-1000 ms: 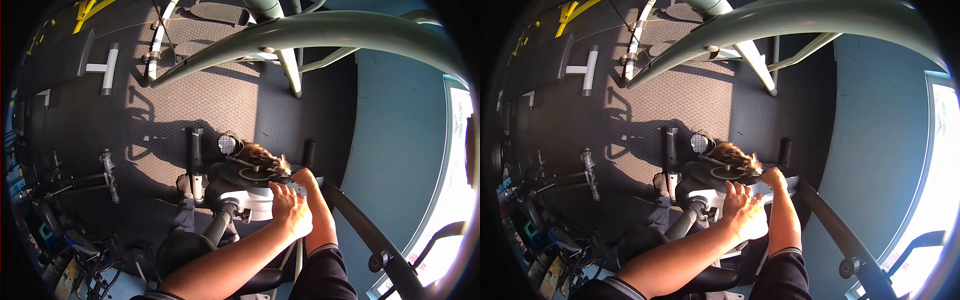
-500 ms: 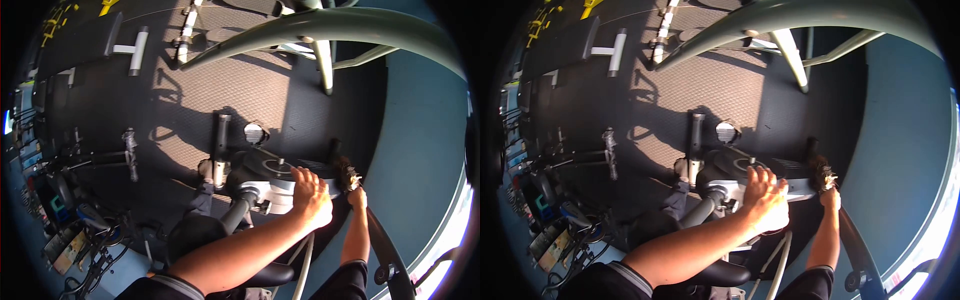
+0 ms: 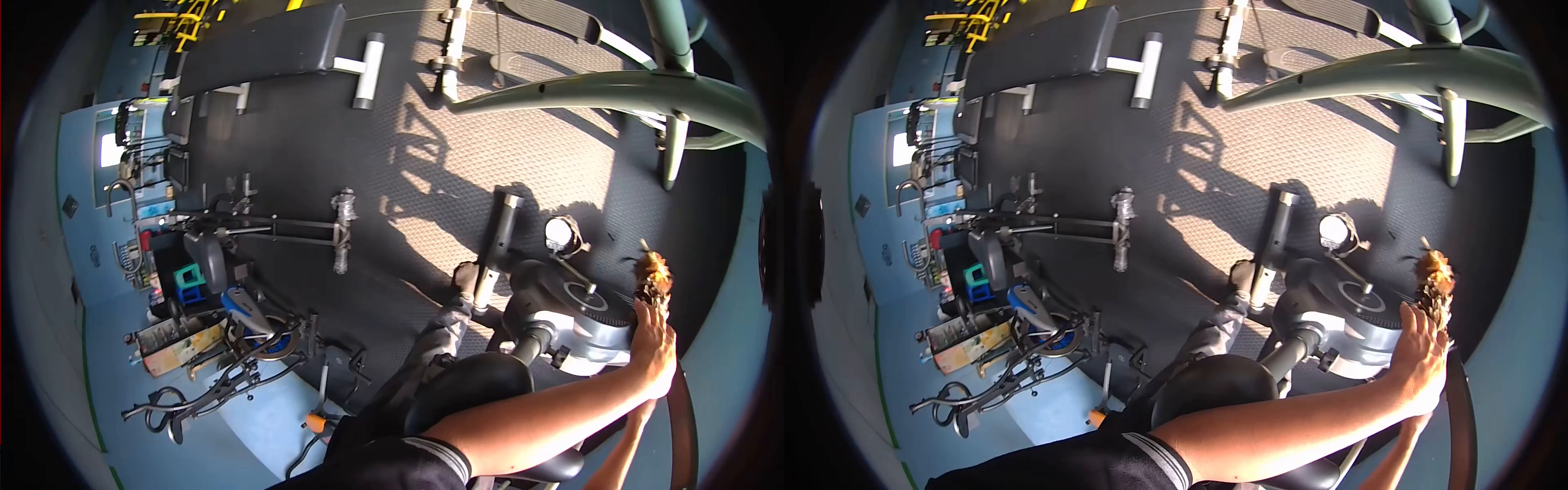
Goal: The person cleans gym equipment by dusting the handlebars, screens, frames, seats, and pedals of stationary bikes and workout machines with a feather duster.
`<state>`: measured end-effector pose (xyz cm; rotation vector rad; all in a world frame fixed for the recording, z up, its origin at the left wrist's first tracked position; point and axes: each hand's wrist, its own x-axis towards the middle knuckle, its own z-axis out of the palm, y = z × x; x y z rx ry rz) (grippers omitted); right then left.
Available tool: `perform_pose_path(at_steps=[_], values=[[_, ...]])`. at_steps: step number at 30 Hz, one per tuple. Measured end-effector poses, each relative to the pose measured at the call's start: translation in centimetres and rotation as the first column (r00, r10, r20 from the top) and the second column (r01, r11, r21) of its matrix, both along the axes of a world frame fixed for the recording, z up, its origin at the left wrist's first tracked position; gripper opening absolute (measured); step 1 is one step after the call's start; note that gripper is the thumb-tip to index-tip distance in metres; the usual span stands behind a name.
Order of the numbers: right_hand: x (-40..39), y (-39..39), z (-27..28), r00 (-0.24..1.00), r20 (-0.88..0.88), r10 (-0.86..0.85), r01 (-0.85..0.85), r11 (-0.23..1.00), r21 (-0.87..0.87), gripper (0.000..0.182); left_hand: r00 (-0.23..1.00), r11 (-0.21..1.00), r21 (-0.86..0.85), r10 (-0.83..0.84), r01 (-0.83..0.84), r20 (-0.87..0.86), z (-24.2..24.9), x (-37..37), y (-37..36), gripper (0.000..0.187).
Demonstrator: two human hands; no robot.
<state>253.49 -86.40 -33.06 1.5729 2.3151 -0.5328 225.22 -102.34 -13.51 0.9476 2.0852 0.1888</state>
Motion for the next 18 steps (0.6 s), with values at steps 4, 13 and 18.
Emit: perform_pose_path(at_steps=[4,13,18], values=[[4.3,-13.7,8.6,0.94,-0.165,-0.297,0.289,0.955,-0.073,0.042,0.978,0.997,0.014,-0.082,0.081,0.19,2.1,-2.4,-0.5,0.067],[10.5,-36.3,9.2,0.826,-0.265,-0.497,0.496,0.865,-0.076,0.037,0.932,0.959,0.269,-0.173,0.086,0.318,4.7,-3.8,-1.0,0.042],[5.6,-43.2,11.7,0.569,-0.268,-0.778,0.743,0.625,-0.237,0.033,0.941,0.953,0.163,-0.285,0.257,0.184,6.5,-2.3,0.1,0.072]])
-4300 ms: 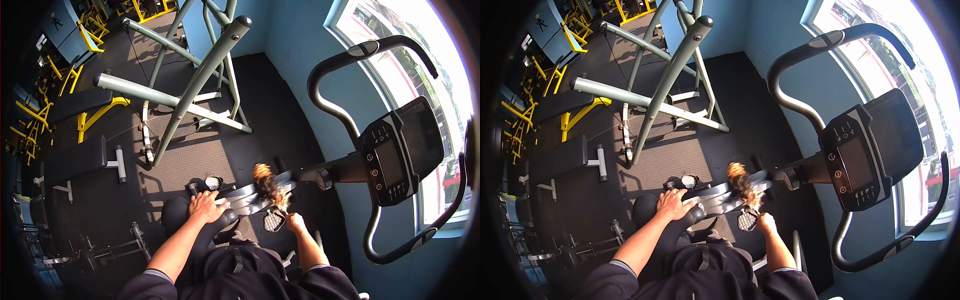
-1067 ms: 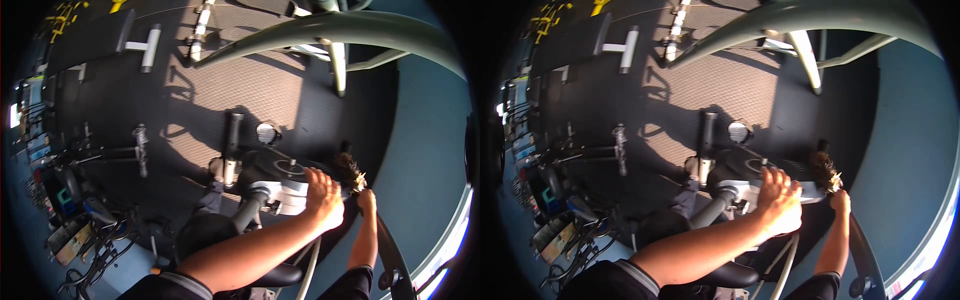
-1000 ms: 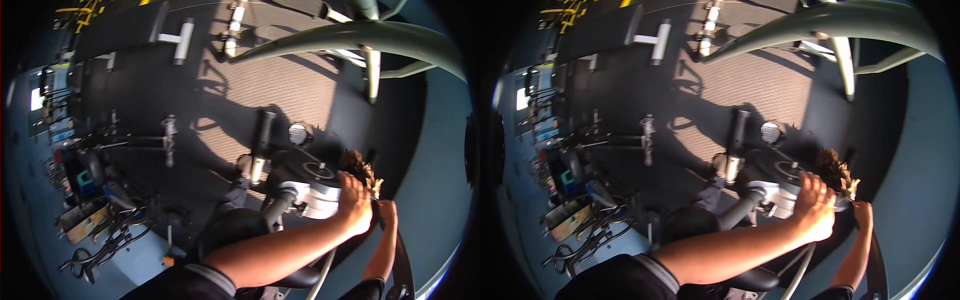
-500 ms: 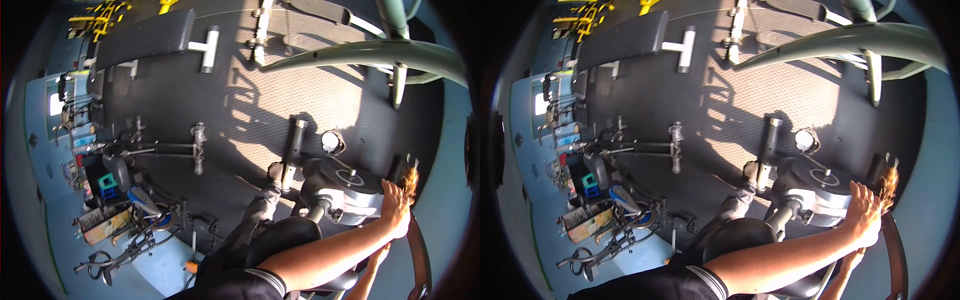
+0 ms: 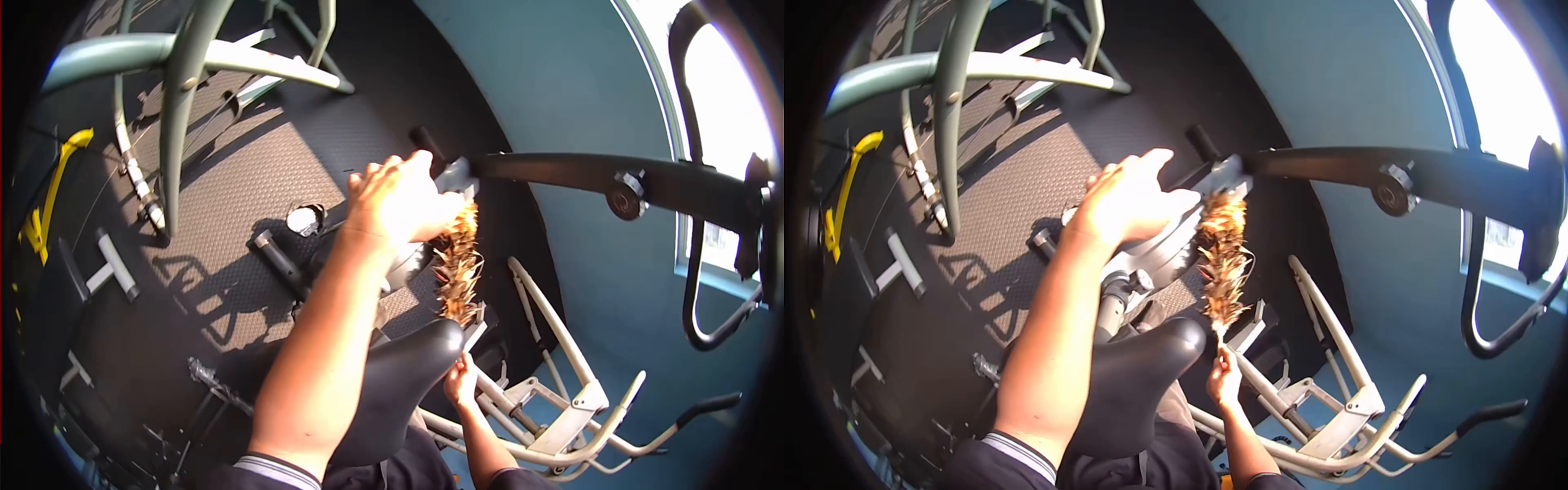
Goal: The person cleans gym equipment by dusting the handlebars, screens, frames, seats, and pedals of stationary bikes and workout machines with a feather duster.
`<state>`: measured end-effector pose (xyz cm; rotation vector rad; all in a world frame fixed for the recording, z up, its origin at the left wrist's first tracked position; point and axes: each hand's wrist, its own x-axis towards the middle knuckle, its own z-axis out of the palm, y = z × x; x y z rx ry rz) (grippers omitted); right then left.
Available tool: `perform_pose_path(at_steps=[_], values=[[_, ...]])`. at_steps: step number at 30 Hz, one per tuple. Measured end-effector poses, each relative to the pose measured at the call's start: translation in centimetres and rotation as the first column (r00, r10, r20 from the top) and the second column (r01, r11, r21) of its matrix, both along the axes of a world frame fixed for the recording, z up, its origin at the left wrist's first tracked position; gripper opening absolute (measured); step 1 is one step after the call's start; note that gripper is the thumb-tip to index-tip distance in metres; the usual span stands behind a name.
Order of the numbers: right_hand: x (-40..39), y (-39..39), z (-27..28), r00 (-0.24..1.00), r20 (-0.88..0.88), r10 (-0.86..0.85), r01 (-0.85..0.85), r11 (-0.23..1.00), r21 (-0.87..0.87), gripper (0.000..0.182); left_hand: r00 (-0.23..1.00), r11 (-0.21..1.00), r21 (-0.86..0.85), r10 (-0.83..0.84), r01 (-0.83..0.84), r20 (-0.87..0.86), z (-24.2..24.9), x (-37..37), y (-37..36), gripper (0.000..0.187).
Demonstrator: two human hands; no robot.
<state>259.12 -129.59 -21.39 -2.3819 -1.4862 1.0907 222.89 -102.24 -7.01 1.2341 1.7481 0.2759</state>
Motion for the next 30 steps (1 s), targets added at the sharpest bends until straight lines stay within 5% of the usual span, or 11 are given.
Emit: perform_pose_path(at_steps=[2,5,6,11,14,17,21,23,26,29,30], values=[[0.4,-3.0,0.6,0.994,-0.021,-0.103,0.101,0.991,-0.085,0.035,0.999,0.997,0.071,-0.023,0.026,-0.039,0.8,1.2,0.0,0.069],[0.6,-5.3,-0.6,1.0,-0.027,0.001,0.005,0.968,0.251,0.035,0.995,0.962,0.27,0.003,0.024,-0.101,0.8,2.8,-0.3,0.065],[-0.3,-5.3,0.1,0.979,-0.111,-0.172,0.182,0.979,0.088,0.034,0.995,0.953,0.298,-0.03,0.058,-0.095,0.9,3.4,-0.3,0.065],[-5.6,-13.3,-1.1,0.902,-0.355,-0.247,0.279,0.96,0.04,0.036,0.951,0.849,0.443,-0.196,0.287,-0.241,3.1,7.9,-1.4,0.061],[-7.5,-12.3,1.3,0.879,-0.401,-0.258,0.308,0.949,0.066,0.039,0.881,0.731,0.503,-0.308,0.461,-0.36,5.2,12.2,-2.9,0.06],[-5.7,-6.4,2.3,0.779,-0.537,-0.324,0.43,0.899,0.081,0.038,0.898,0.743,0.514,-0.413,0.429,-0.152,7.2,17.2,-3.5,0.057],[-6.3,-3.5,1.4,0.605,-0.711,-0.359,0.518,0.855,0.009,0.037,0.809,0.548,0.597,-0.425,0.586,-0.405,2.1,19.6,-5.4,0.054],[-7.4,-3.5,0.3,0.604,-0.702,-0.377,0.518,0.855,-0.013,0.032,0.783,0.607,0.495,-0.507,0.622,-0.362,1.2,19.6,-5.5,0.06],[-9.3,3.2,2.3,0.088,-0.645,-0.759,0.504,0.592,-0.629,0.027,0.669,0.636,0.261,-0.564,0.726,-0.484,0.1,19.0,-6.3,0.061],[-9.1,12.2,-4.5,-0.285,-0.688,-0.667,0.562,0.465,-0.684,0.015,0.703,0.649,0.305,-0.533,0.697,-0.47,-0.1,20.0,-6.1,0.06],[-8.2,15.7,-8.6,-0.389,-0.698,-0.601,0.524,0.479,-0.704,0.024,0.681,0.631,0.298,-0.543,0.717,-0.491,-0.6,20.3,-6.2,0.06]])
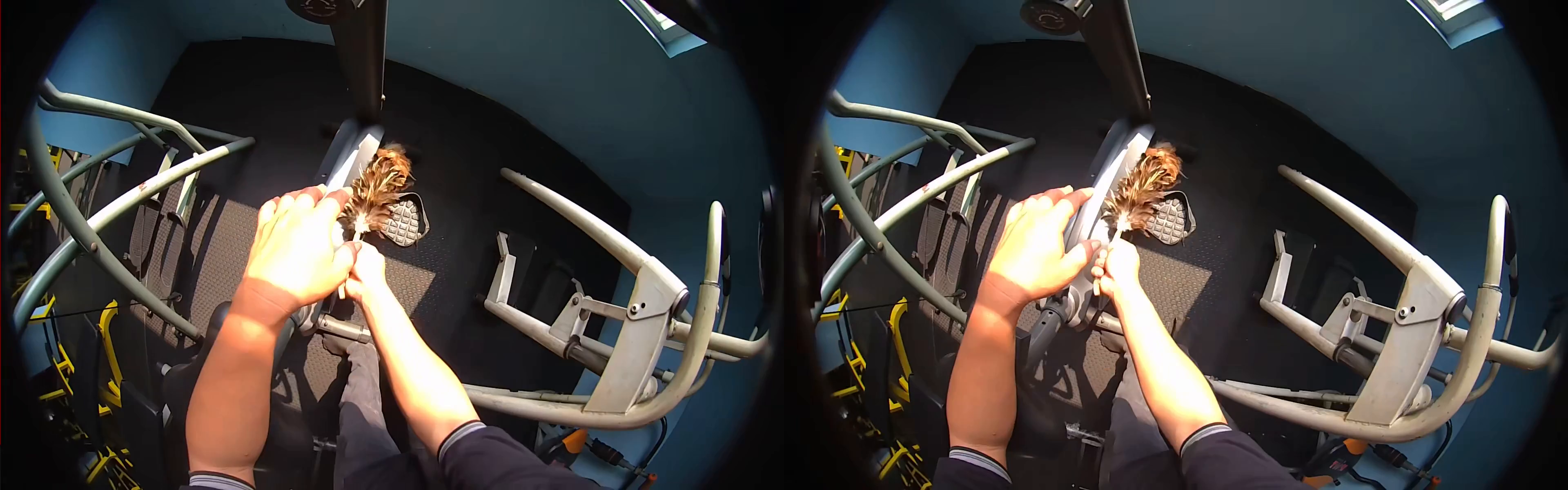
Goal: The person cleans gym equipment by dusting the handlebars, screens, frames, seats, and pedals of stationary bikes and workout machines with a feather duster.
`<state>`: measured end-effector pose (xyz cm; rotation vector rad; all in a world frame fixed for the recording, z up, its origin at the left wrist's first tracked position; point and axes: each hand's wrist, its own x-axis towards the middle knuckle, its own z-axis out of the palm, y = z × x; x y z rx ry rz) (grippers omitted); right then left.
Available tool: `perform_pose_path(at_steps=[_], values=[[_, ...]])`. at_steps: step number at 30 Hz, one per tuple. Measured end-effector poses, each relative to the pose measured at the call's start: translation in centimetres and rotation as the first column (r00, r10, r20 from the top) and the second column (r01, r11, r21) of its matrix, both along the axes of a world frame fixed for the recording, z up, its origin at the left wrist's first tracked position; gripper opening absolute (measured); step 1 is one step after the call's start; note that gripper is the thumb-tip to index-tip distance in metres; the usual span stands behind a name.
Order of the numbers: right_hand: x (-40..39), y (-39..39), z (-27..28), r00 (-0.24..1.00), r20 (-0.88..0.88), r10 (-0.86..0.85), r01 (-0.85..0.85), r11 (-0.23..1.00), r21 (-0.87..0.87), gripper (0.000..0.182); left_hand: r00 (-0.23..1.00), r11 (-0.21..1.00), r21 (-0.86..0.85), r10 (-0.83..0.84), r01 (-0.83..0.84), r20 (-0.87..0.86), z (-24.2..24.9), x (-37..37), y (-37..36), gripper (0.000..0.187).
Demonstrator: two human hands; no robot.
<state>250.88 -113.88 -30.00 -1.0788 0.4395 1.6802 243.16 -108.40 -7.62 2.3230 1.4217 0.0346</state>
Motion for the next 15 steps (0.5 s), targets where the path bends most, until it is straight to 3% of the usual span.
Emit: perform_pose_path(at_steps=[1,4,5,7,9,10,11,12,13,15], values=[[0.4,3.5,-3.0,0.998,0.012,-0.059,0.058,0.998,0.035,0.033,1.0,1.0,0.0,-0.018,0.018,-0.006,-0.1,0.3,0.0,0.058],[2.0,8.7,-6.8,0.983,-0.183,0.009,0.008,0.995,0.095,0.035,0.997,0.999,-0.007,-0.048,0.048,-0.067,-1.5,1.1,0.3,0.052],[2.6,9.3,-6.3,0.996,-0.088,0.008,-0.003,0.999,0.054,0.034,0.99,0.998,-0.023,-0.067,0.065,-0.122,-0.9,1.6,0.6,0.051],[4.0,10.7,-5.1,0.993,0.113,0.04,-0.038,0.999,-0.023,0.03,0.998,0.998,0.009,-0.058,0.059,-0.012,-1.0,2.0,0.3,0.052],[4.6,11.5,-13.1,0.963,0.269,0.019,0.007,0.995,-0.095,0.021,0.993,0.997,-0.016,-0.071,0.07,-0.09,-1.2,2.1,-0.2,0.054],[4.8,11.2,-8.7,0.865,0.42,0.274,-0.196,0.956,-0.219,0.018,0.989,0.996,-0.005,-0.086,0.086,-0.119,-1.7,2.2,-0.3,0.054],[5.2,10.7,-3.6,0.685,0.521,0.51,-0.357,0.858,-0.37,0.016,0.987,0.994,-0.001,-0.106,0.106,-0.118,-1.9,2.2,-0.3,0.053],[5.6,10.7,-4.4,0.786,0.443,0.432,-0.36,0.901,-0.24,0.018,0.988,0.994,0.007,-0.103,0.105,-0.113,-2.0,2.4,-0.2,0.052],[5.7,11.4,-6.4,0.891,0.348,0.291,-0.244,0.954,-0.174,0.014,0.99,0.995,0.014,-0.096,0.098,-0.105,-1.9,2.4,-0.1,0.051],[6.3,12.3,-4.7,0.948,0.224,0.225,-0.176,0.96,-0.219,0.014,0.992,0.996,0.037,-0.076,0.08,-0.101,-1.8,2.0,0.4,0.051]])
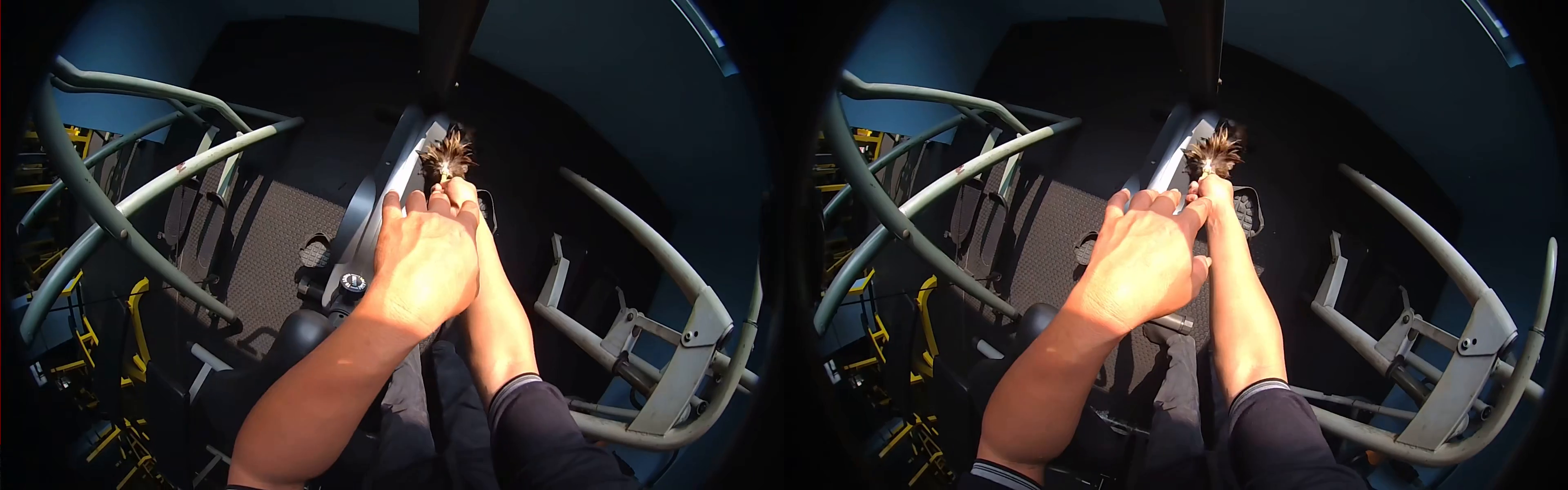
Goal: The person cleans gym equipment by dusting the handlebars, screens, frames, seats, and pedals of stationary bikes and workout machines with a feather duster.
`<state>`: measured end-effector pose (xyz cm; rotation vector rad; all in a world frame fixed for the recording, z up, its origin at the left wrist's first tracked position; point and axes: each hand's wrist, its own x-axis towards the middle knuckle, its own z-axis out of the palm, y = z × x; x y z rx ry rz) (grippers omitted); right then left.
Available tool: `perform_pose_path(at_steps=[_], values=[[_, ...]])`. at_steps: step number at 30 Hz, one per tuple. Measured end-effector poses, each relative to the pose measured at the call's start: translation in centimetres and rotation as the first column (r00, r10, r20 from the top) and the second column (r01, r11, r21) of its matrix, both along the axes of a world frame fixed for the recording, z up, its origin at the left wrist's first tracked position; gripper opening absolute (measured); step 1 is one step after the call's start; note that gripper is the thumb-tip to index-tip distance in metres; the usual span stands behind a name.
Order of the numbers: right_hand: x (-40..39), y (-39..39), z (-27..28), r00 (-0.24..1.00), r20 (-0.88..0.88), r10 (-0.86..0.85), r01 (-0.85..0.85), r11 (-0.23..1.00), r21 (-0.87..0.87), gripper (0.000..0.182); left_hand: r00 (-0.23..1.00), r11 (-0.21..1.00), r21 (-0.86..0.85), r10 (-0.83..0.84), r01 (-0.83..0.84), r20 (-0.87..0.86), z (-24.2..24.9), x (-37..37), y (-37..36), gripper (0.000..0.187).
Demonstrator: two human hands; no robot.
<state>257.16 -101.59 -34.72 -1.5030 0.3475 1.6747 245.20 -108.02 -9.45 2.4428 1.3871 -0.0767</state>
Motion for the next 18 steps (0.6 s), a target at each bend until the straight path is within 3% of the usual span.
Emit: perform_pose_path(at_steps=[1,2,4,5,6,7,8,9,10,12,13,14,16,18], values=[[-0.4,-1.2,1.0,0.998,0.058,-0.002,-0.006,0.991,0.132,0.013,1.0,1.0,-0.019,0.011,-0.011,-0.012,0.2,-0.2,0.3,0.051],[-0.3,-2.7,-8.4,0.993,-0.095,-0.076,0.11,0.895,0.432,0.013,1.0,0.999,-0.04,0.013,-0.014,-0.021,0.4,-0.2,0.5,0.051],[-2.9,-1.6,-3.3,0.99,0.014,-0.138,0.136,0.985,0.11,0.016,0.999,0.999,-0.04,0.025,-0.024,0.023,0.8,-0.6,1.0,0.052],[-1.7,-1.3,-9.2,0.988,-0.156,-0.016,0.043,0.984,0.171,0.018,0.998,0.997,-0.06,0.059,-0.057,0.034,0.9,-0.8,1.3,0.052],[-1.1,-0.4,-14.1,0.881,-0.473,0.024,0.095,0.969,0.226,0.018,0.995,0.992,-0.083,0.096,-0.092,0.042,1.0,-1.0,1.4,0.053],[-0.7,0.4,-14.7,0.893,-0.441,-0.088,0.173,0.972,0.157,0.017,0.995,0.993,-0.071,0.095,-0.093,0.025,0.9,-1.1,1.5,0.053],[-0.7,1.0,-12.9,0.894,-0.402,-0.199,0.254,0.963,0.088,0.017,0.995,0.993,-0.071,0.095,-0.093,0.023,0.9,-1.3,1.8,0.053],[-1.2,0.1,0.1,0.947,-0.253,-0.198,0.235,0.964,0.127,0.014,0.995,0.992,-0.079,0.098,-0.096,0.026,0.9,-1.6,1.8,0.053],[-2.2,-0.3,-0.1,0.96,-0.179,-0.213,0.252,0.94,0.231,0.012,0.994,0.991,-0.087,0.101,-0.098,0.035,1.2,-1.8,1.9,0.053],[-2.6,0.3,0.3,0.989,0.131,0.072,-0.081,0.995,0.065,0.015,0.994,0.992,-0.087,0.097,-0.093,0.041,1.7,-2.5,2.3,0.052],[-2.5,1.1,-3.6,0.998,0.025,-0.06,0.058,0.994,0.088,0.017,0.994,0.991,-0.09,0.105,-0.101,0.041,1.7,-2.9,2.5,0.053],[-2.1,1.6,-7.5,0.988,-0.06,-0.141,0.138,0.989,-0.047,0.017,0.993,0.989,-0.096,0.114,-0.11,0.04,1.8,-3.1,2.6,0.053],[-1.1,-0.2,-8.5,0.959,-0.208,-0.191,0.189,0.982,-0.028,0.015,0.993,0.989,-0.106,0.11,-0.106,0.037,1.9,-3.1,2.6,0.054],[-0.2,-3.7,1.1,0.992,-0.072,-0.108,0.112,0.992,0.059,0.018,0.993,0.987,-0.116,0.111,-0.107,0.033,1.8,-3.1,2.6,0.055]])
